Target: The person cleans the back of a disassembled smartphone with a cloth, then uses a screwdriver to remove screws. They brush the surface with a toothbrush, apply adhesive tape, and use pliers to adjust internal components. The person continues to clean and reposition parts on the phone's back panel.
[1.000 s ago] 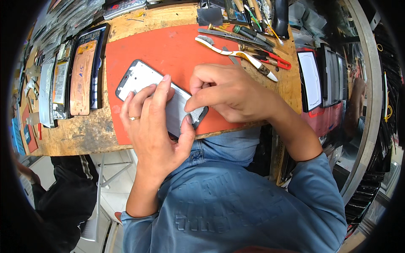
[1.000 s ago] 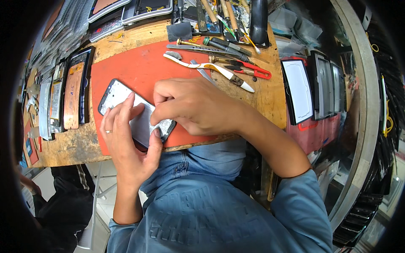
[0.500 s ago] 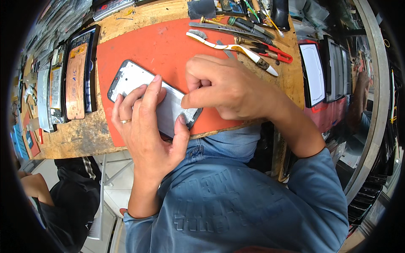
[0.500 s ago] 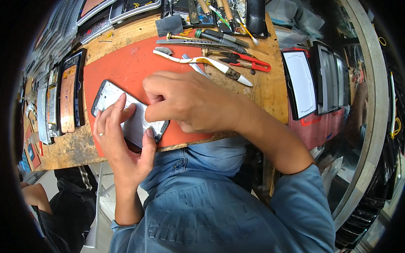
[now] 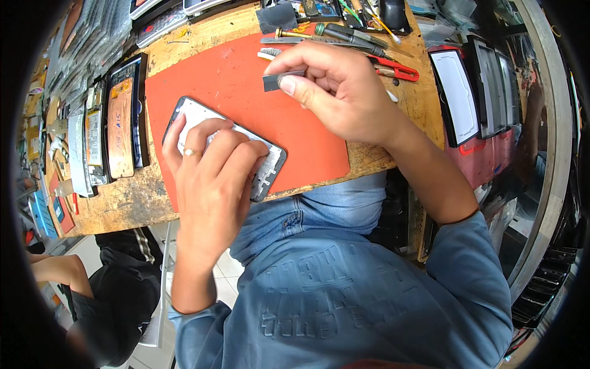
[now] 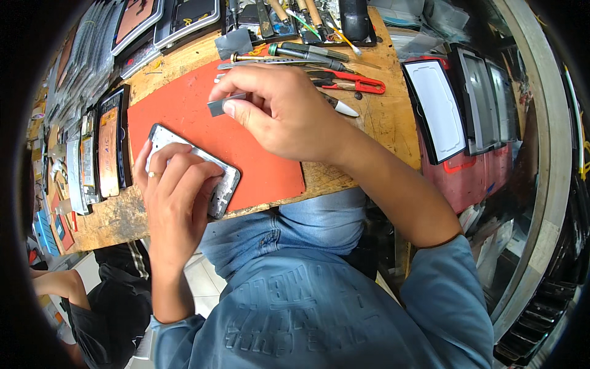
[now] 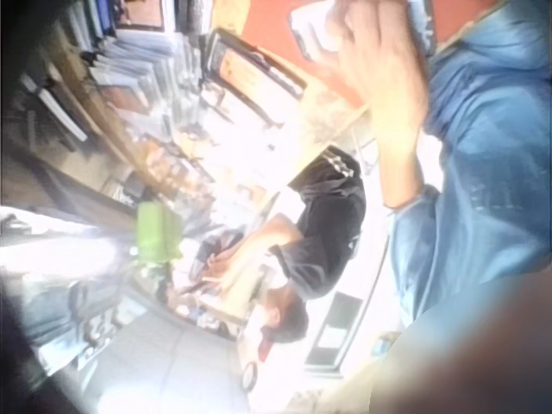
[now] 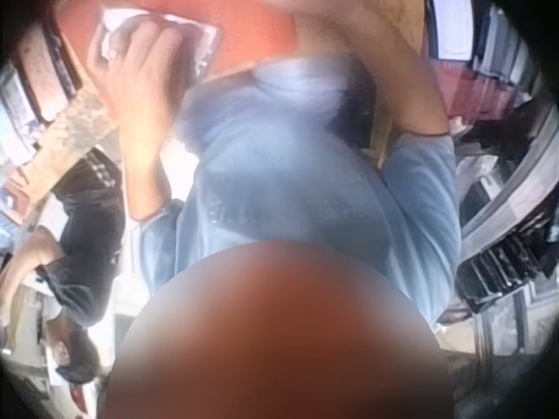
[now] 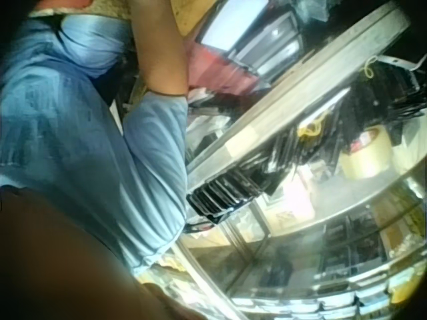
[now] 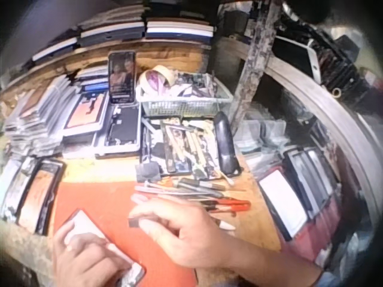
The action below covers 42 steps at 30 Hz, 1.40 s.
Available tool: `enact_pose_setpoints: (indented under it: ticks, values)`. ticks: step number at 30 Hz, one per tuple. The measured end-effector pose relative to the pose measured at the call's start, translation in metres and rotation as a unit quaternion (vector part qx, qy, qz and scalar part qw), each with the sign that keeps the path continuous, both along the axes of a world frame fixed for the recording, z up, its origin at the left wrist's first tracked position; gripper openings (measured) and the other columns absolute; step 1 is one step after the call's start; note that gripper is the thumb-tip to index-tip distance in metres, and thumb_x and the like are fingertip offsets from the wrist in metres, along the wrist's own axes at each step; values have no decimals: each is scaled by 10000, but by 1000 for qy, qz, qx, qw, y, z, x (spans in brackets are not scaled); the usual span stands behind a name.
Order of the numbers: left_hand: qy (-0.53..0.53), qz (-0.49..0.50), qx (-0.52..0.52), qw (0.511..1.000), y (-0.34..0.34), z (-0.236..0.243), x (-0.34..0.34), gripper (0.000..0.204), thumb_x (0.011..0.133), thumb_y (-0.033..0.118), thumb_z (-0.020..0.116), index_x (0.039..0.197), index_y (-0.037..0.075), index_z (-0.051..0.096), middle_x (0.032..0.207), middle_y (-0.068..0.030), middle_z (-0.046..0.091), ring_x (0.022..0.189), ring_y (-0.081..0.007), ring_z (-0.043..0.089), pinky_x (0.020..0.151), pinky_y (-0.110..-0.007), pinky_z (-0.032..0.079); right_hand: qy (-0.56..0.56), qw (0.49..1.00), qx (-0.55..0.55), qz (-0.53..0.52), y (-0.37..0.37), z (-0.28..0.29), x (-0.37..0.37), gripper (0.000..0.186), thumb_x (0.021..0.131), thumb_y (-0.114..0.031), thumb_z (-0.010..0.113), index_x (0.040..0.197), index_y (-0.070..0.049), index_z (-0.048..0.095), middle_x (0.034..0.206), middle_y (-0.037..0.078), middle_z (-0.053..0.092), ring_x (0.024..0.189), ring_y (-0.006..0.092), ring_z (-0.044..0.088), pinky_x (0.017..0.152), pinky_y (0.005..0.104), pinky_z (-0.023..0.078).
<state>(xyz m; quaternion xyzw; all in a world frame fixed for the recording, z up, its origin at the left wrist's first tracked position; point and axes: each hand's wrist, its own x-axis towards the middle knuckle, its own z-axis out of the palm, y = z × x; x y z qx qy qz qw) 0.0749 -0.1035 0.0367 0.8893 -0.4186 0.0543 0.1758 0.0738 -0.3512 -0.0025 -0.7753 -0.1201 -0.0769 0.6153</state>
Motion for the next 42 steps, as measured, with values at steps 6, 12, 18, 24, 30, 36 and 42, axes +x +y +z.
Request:
enact_pose_setpoints:
  ticks: [6,12,18,24,30,36,42]
  values:
    - [-43,-140,94,985,-12,26,27,149,805,154,784,947,121,754,955,-4,666,1167,-237,665,1259,-574,394,-148,979,-136,-33,4,-7,0,131,988,49,722,1105,-2,751,936,106,716,762,213,695,664,344,532]
    - [-44,-206,143,967,-23,31,42,80,883,135,691,954,105,715,905,-25,618,1078,-239,649,1234,-556,422,-158,980,-118,-36,2,-9,3,122,984,49,720,1095,3,745,946,133,729,776,267,708,674,379,544]
    - [34,-194,162,967,-22,33,46,128,864,70,771,972,89,706,926,-46,616,1101,-275,659,1247,-542,395,-145,983,-109,-43,2,-8,3,88,998,36,724,1081,12,743,948,131,746,783,235,713,666,358,545]
    - [53,-90,49,993,4,32,41,189,832,16,807,970,83,696,963,-56,652,1079,-319,671,1230,-557,381,49,997,-43,-36,14,10,-27,65,1003,14,760,1068,12,760,885,56,724,700,75,626,581,274,459]
    - [71,-9,-15,997,18,9,15,144,894,87,837,1007,90,747,955,-42,699,1112,-304,673,1200,-555,366,92,994,-30,-58,31,14,-50,42,1000,3,771,1037,21,766,820,33,704,644,45,593,555,268,452]
    - [94,3,-24,995,6,5,13,170,867,100,869,987,80,751,943,-39,686,1112,-303,646,1183,-522,346,132,989,-58,-38,33,20,-46,20,1002,15,748,1017,27,754,809,50,716,652,52,617,574,276,480]
    - [126,5,-24,992,2,9,17,210,839,90,877,1009,78,753,892,-45,661,1024,-296,606,1096,-463,367,177,984,-29,-20,36,19,-44,14,996,38,722,1000,33,734,825,79,729,697,83,656,623,295,507]
